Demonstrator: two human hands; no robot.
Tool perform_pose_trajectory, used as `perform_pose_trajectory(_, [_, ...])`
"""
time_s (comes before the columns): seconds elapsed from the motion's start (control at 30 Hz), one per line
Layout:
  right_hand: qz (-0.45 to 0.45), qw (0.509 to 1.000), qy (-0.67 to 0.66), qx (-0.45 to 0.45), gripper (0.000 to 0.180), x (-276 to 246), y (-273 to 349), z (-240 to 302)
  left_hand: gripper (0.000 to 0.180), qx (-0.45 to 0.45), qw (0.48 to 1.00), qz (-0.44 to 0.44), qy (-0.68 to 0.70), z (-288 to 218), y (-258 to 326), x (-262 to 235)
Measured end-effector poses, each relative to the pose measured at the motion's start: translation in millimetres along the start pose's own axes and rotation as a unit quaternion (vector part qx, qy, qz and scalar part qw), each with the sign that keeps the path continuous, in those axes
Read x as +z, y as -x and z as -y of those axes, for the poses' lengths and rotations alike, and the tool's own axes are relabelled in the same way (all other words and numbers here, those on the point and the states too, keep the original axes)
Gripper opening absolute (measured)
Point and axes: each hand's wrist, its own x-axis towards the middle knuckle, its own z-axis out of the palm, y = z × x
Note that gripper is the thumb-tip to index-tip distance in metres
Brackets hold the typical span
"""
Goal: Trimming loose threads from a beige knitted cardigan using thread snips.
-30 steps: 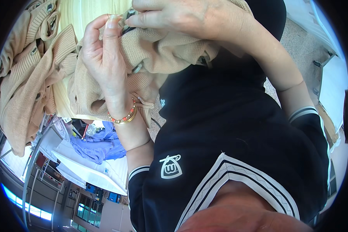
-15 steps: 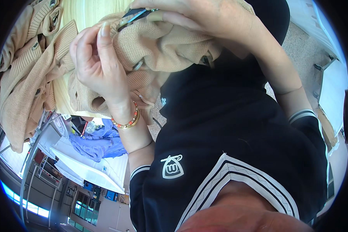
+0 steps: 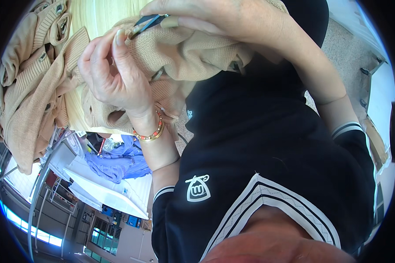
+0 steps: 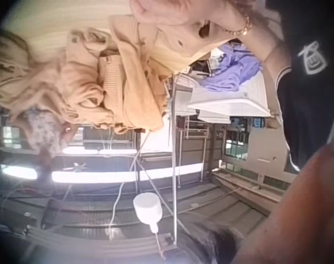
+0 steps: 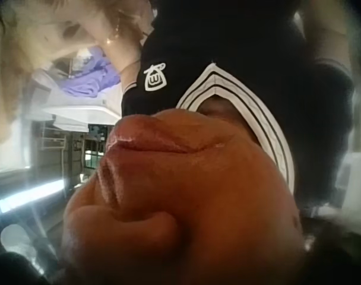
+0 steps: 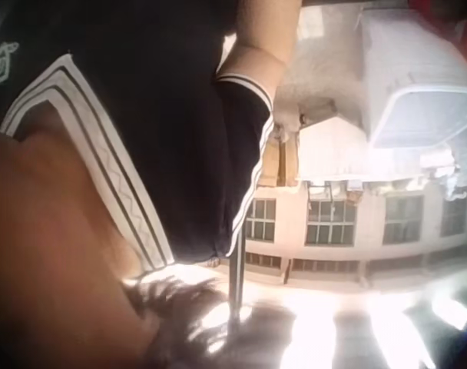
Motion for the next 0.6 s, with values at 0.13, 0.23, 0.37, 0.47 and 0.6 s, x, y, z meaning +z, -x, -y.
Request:
perform_pose_trajectory(0.13, [0.006, 0.999, -0.017, 0.031, 0.035, 1, -3, 1, 0.008, -0.019, 0.998, -0.021, 0.047, -4, -1, 5])
perform_pose_trajectory(0.23, [-0.029, 0.999, -0.021, 0.025, 0.031, 7, -1, 0, 0.008, 0.008, 0.999, -0.023, 0.033, -2, -4, 3])
perform_pose_trajectory(0.37, [-0.051, 0.997, -0.047, 0.038, 0.029, 12, -3, -1, 0.007, 0.075, 0.995, 0.003, -0.062, -3, -6, 2])
perform_pose_trajectory(0.47, [-0.029, 0.996, -0.072, 0.049, 0.027, 9, -5, 0, 0.007, 0.053, 0.998, -0.015, -0.009, -2, -5, 7])
perform_pose_trajectory(0.6, [-0.050, 0.997, -0.050, 0.023, 0.025, 13, -2, -2, 0.009, 0.053, 0.998, -0.022, -0.009, 3, -7, 6])
